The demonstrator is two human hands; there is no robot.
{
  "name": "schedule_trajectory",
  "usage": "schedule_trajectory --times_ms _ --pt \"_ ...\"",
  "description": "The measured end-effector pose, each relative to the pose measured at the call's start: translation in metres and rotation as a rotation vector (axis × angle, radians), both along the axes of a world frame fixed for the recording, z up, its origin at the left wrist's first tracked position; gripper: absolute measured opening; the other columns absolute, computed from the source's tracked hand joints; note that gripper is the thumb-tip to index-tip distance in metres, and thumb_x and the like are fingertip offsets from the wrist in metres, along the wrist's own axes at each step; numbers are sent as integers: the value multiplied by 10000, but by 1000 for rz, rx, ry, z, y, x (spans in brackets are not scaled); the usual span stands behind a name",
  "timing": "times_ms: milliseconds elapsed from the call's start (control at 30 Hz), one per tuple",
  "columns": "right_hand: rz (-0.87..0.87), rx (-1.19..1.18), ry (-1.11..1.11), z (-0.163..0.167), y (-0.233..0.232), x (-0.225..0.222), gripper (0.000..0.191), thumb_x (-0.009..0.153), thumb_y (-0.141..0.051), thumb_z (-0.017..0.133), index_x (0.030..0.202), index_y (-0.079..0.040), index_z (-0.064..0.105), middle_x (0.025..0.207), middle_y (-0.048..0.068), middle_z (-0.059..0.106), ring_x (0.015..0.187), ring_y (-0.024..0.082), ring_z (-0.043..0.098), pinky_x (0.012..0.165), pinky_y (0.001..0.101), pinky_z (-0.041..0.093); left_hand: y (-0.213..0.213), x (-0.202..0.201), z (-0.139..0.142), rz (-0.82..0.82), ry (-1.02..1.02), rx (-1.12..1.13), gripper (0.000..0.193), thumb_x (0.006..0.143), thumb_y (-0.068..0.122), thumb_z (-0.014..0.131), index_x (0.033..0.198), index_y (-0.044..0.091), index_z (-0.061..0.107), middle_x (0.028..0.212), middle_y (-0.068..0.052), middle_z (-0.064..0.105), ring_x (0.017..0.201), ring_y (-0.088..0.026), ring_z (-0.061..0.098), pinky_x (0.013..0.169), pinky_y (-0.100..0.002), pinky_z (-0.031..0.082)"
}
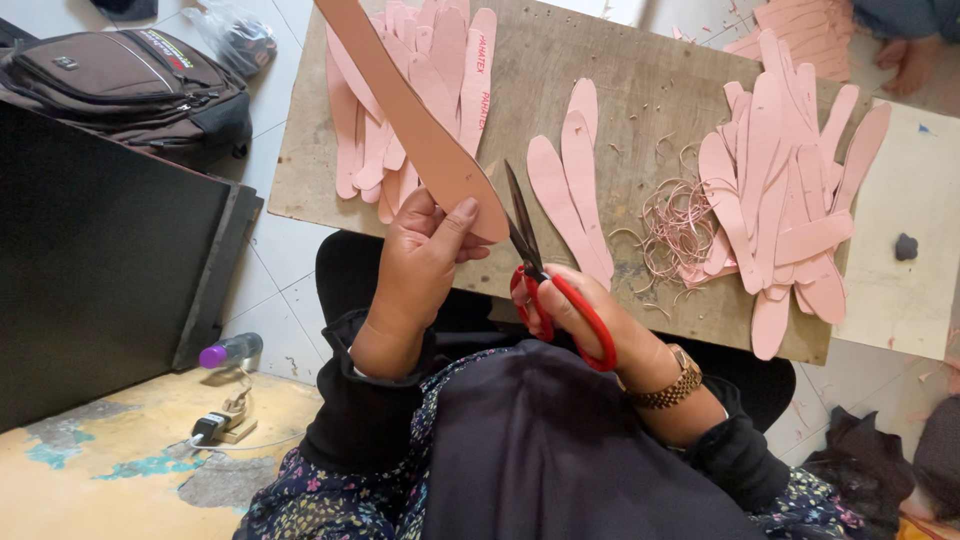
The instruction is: The person sits at a workbench and trims the edges of pink insole blanks with red-handled scissors, rotating each blank to cut evenly around the outline, then sets the trimmed blank on the board with a pile of finished pieces and picks up the next one.
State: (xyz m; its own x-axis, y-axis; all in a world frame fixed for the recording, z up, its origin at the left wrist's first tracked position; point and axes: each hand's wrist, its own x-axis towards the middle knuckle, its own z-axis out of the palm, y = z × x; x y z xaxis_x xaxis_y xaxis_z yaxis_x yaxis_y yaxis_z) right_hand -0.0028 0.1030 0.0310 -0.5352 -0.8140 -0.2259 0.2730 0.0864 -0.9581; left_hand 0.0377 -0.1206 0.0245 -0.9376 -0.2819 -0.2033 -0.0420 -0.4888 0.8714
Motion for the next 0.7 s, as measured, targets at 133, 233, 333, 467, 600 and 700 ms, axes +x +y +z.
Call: schedule_trajectory --times_ms 133,233,333,467,600,700 --pt "9 57 -4 -3 -3 2 463 1057 -472 484 1091 -24 597 836 25 583 726 100 550 669 264 496 3 5 3 -7 -5 1 204 1024 175 628 1184 48 627 976 -55 741 813 -128 733 730 -278 615" --pt "3 79 -31 -4 -5 2 431 1053 -437 504 1088 -20 605 827 23 585 722 96 552 662 262 493 5 6 3 5 10 -12 197 1030 164 638 1180 37 633 983 -59 738 817 -124 724 737 -277 614" --pt "-14 125 15 -2 -5 4 380 1051 -390 503 1098 -27 603 822 16 598 719 86 549 660 251 491 7 8 3 22 37 -26 188 1036 159 640 1178 36 628 990 -59 735 829 -116 719 739 -271 609" --pt "-17 175 123 5 -5 5 312 1045 -355 501 1105 -54 557 835 -17 560 714 66 509 651 235 474 11 8 4 26 33 -32 176 1040 159 638 1166 37 614 980 -66 737 812 -119 715 733 -270 607" --pt "-10 217 176 10 -6 5 302 1024 -367 532 1103 -77 559 794 -31 481 694 61 431 608 235 407 12 9 6 27 56 8 189 1034 153 637 1178 33 611 1006 -62 730 854 -122 722 754 -291 626" --pt "-4 197 231 12 -6 5 308 1041 -381 527 1076 -76 547 820 -38 480 723 51 427 628 224 414 14 8 7 31 53 38 192 1032 150 634 1182 34 608 1007 -63 730 860 -128 725 760 -298 628"
